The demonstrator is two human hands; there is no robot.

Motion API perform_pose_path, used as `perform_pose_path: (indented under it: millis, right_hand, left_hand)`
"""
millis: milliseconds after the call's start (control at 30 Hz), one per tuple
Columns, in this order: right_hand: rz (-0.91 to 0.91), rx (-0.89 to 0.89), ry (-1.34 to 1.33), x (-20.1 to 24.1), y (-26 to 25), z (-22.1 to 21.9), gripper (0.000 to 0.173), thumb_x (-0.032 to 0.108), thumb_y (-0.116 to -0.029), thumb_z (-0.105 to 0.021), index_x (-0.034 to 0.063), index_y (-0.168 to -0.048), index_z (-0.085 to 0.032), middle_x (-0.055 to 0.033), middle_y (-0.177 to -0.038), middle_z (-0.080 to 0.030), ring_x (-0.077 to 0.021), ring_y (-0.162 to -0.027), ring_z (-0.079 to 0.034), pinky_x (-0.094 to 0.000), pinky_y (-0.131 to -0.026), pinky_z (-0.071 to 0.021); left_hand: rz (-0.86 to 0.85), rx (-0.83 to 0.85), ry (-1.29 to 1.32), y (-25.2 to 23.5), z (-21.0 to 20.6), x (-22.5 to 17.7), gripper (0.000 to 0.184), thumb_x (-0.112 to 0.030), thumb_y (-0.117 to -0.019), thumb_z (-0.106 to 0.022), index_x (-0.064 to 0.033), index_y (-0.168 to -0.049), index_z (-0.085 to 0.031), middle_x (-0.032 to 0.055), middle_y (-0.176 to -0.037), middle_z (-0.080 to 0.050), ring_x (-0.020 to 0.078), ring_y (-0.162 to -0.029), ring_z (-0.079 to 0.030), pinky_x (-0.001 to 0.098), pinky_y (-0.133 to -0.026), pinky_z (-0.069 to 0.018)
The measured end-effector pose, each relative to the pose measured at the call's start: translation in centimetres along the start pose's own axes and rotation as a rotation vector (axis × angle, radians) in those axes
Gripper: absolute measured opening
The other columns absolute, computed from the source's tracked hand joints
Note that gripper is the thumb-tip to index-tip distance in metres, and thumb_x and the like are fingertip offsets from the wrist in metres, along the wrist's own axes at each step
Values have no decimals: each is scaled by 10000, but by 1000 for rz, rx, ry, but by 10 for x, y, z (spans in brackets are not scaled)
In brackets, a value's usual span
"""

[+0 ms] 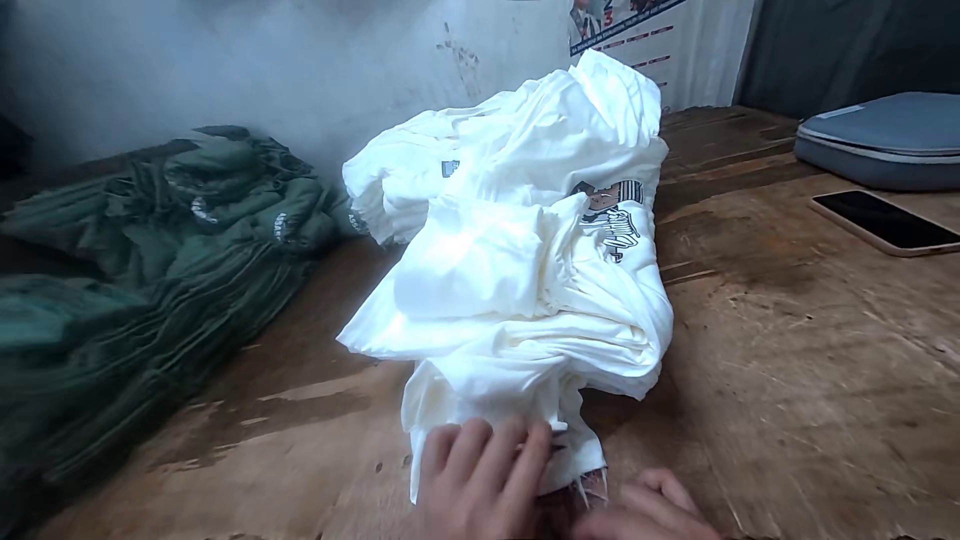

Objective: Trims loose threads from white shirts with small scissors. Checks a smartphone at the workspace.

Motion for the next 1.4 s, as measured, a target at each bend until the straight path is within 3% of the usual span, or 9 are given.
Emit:
perform_pose_path:
  millis: [100,233,400,567,767,900,1133,1300,1400]
  right_hand:
    - [-99,185,106,-5,-1,5,228,270,-920,-718,56,-888,-787,-69,-589,-654,-220,-517,-590,-475,-655,-496]
    - [1,201,326,-9,-22,-17,419,286,-864,-798,140,-1250,-728,-168,-1088,-723,-379,-1010,-692,-592,-877,-535]
    - [114,235,235,-2,-24,8,84,148,-899,-741,131,-832,-788,-59,-756,-710,-238,-766,-698,-479,-901,-508]
    - [-171,706,340,-4,-9,37,339,373,-988,-670,60,-1026,-794,-152,-822,-758,-352,-759,-725,-612,-788,-533]
    - [-1,105,-274,1,-30,-2,192,-53,-977,-497,-40,-963,-688,-201,-1117,-642,-174,-976,-659,-257,-814,-574]
    - [-52,286,-413,-16,-30,-28,185,-73,-975,-470,-86,-1058,-635,-239,-1170,-629,-259,-1066,-660,-349,-898,-573]
    - [83,21,229,17,-45,-52,306,200,-884,-748,142,-1184,-769,-145,-1221,-722,-380,-1087,-670,-564,-896,-519]
    - [171,-400,548,18,-82,-74,233,390,-637,-773,176,-706,-712,-17,-806,-744,-261,-838,-703,-572,-872,-457]
    - [81,-373,466,9,-76,-40,298,181,-585,-808,64,-844,-721,-119,-861,-704,-332,-840,-694,-532,-731,-535]
  left_hand:
    - [4,58,118,-2,-18,18,119,-240,-907,-622,-147,-938,-689,48,-826,-668,236,-765,-666,410,-667,-521]
    - [-14,82,229,-9,-1,54,220,-153,-928,-580,-211,-1063,-743,82,-840,-647,242,-732,-639,421,-618,-537]
    - [-6,50,90,-24,12,103,173,-200,-830,-592,-208,-807,-763,-9,-688,-557,151,-598,-560,359,-516,-461]
    - [230,78,-50,-17,6,66,157,-269,-728,-673,-124,-758,-727,35,-684,-611,229,-606,-640,433,-505,-510]
    - [-95,-162,44,28,-25,80,145,-215,-960,-589,-158,-969,-721,73,-796,-671,234,-741,-667,382,-676,-555]
    - [-90,20,230,50,-17,85,260,-448,-933,-683,-192,-978,-687,47,-832,-677,182,-787,-667,346,-720,-556]
    - [7,-63,418,43,-7,83,73,-239,-969,-653,-178,-988,-688,23,-950,-677,122,-942,-650,259,-875,-528]
    - [23,-74,471,29,19,81,114,-194,-1045,-582,-105,-1033,-652,39,-999,-657,79,-969,-645,191,-893,-526]
    - [72,-51,491,29,28,93,144,-206,-1052,-568,-96,-998,-643,33,-993,-650,36,-977,-636,142,-895,-513]
Point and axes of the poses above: each hand's wrist, its own y-axis away from the middle knuckle, its own z-axis out of the back of the hand, x = y × z, the point moved 5 cm from there along -y, towards the middle knuckle
